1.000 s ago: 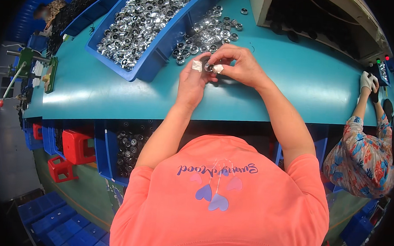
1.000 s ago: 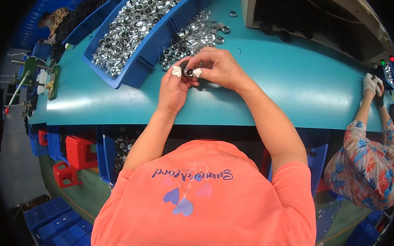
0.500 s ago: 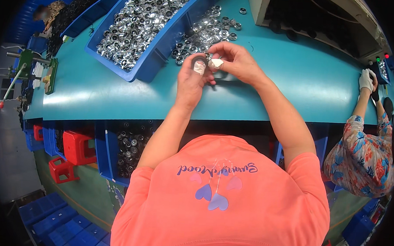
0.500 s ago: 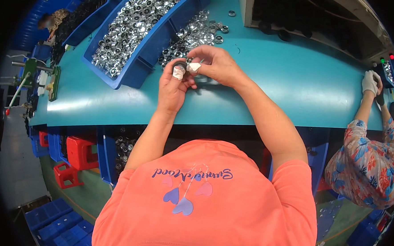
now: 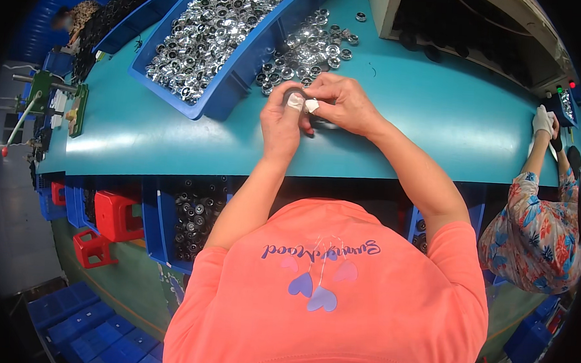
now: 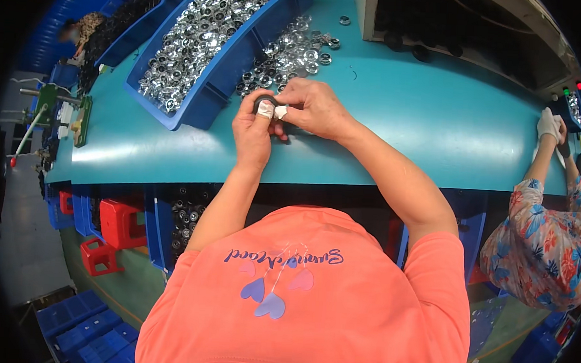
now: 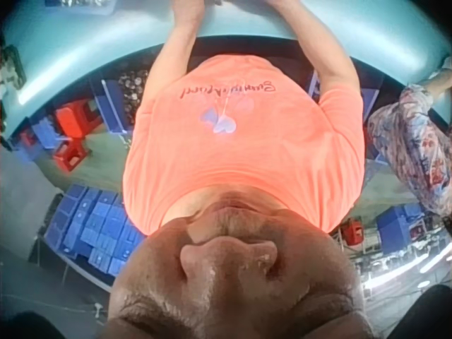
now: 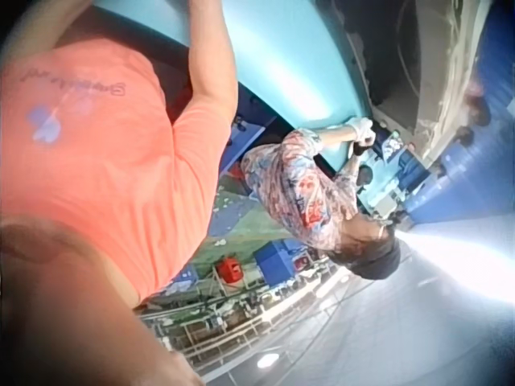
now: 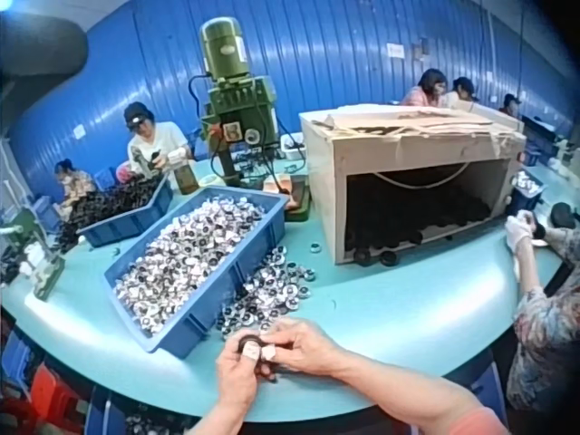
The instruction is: Assembling small mechanical components by fitting rubber rings and metal washers onto white plastic bases.
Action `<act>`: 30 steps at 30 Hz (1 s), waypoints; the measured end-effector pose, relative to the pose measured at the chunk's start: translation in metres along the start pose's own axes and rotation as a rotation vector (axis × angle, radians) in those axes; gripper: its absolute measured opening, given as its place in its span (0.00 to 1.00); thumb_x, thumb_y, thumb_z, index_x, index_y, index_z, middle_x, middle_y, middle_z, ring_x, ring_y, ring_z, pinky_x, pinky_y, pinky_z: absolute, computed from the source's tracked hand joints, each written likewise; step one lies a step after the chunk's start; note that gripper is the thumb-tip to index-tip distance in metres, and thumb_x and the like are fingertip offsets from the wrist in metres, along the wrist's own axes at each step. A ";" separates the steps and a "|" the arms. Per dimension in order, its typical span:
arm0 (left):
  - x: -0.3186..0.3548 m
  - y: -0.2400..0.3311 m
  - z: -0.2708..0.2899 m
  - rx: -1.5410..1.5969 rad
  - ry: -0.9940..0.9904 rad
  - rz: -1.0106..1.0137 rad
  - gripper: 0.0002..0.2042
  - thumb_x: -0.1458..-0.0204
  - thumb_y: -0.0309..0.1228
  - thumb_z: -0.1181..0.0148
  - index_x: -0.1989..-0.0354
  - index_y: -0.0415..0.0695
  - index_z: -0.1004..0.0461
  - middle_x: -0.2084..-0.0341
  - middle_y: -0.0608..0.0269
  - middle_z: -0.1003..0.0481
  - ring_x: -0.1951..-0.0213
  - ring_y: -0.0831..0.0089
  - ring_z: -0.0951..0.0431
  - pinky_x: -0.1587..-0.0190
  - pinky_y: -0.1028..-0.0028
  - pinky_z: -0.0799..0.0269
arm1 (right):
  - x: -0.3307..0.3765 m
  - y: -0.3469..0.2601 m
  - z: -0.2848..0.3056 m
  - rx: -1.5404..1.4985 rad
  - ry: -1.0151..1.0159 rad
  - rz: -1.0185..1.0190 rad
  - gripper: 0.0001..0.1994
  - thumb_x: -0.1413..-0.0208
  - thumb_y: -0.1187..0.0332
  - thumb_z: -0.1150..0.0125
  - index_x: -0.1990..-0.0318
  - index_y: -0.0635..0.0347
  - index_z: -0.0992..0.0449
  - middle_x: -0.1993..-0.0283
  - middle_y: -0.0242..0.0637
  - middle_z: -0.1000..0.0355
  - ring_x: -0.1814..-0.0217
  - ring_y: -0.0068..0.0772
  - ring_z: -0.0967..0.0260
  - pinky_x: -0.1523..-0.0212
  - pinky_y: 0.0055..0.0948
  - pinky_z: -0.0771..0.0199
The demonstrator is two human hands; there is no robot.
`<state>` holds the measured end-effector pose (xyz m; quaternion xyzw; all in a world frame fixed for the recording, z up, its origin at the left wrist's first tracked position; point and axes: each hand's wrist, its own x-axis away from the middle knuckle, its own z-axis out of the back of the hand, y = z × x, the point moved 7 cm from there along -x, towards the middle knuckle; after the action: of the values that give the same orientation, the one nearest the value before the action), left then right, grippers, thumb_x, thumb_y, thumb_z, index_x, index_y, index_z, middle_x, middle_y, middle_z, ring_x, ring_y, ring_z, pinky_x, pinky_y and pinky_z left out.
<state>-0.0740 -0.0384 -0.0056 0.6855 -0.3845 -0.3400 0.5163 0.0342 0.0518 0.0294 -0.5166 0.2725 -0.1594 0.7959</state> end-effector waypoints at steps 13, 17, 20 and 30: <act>0.003 0.005 -0.010 0.105 -0.133 0.144 0.30 0.36 0.26 0.48 0.26 0.47 0.51 0.60 0.59 0.26 0.69 0.75 0.26 0.65 0.72 0.24 | -0.002 0.033 0.001 -0.377 -0.016 -0.370 0.17 0.44 0.69 0.36 0.47 0.62 0.19 0.62 0.34 0.19 0.63 0.21 0.25 0.67 0.22 0.28; 0.002 0.001 -0.007 0.071 -0.155 0.144 0.29 0.38 0.25 0.45 0.28 0.46 0.46 0.60 0.60 0.26 0.68 0.76 0.26 0.65 0.73 0.23 | 0.000 0.028 0.001 -0.389 -0.016 -0.421 0.15 0.44 0.69 0.35 0.50 0.62 0.19 0.61 0.34 0.20 0.61 0.22 0.26 0.65 0.23 0.27; 0.002 -0.002 -0.007 0.058 -0.171 0.129 0.27 0.37 0.25 0.44 0.30 0.46 0.42 0.60 0.61 0.25 0.67 0.77 0.25 0.65 0.74 0.23 | -0.001 0.029 0.001 -0.426 -0.014 -0.408 0.13 0.44 0.69 0.35 0.52 0.63 0.19 0.60 0.33 0.20 0.61 0.22 0.26 0.64 0.23 0.27; 0.001 -0.001 0.009 -0.051 0.021 0.109 0.16 0.38 0.26 0.42 0.42 0.43 0.26 0.64 0.62 0.22 0.70 0.80 0.24 0.71 0.77 0.21 | -0.002 0.030 -0.005 -0.431 -0.044 -0.328 0.10 0.42 0.69 0.36 0.55 0.64 0.19 0.60 0.33 0.21 0.61 0.22 0.27 0.65 0.24 0.27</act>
<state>-0.0813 -0.0435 -0.0089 0.6538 -0.4071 -0.3136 0.5555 0.0291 0.0619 0.0007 -0.7148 0.1952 -0.2131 0.6369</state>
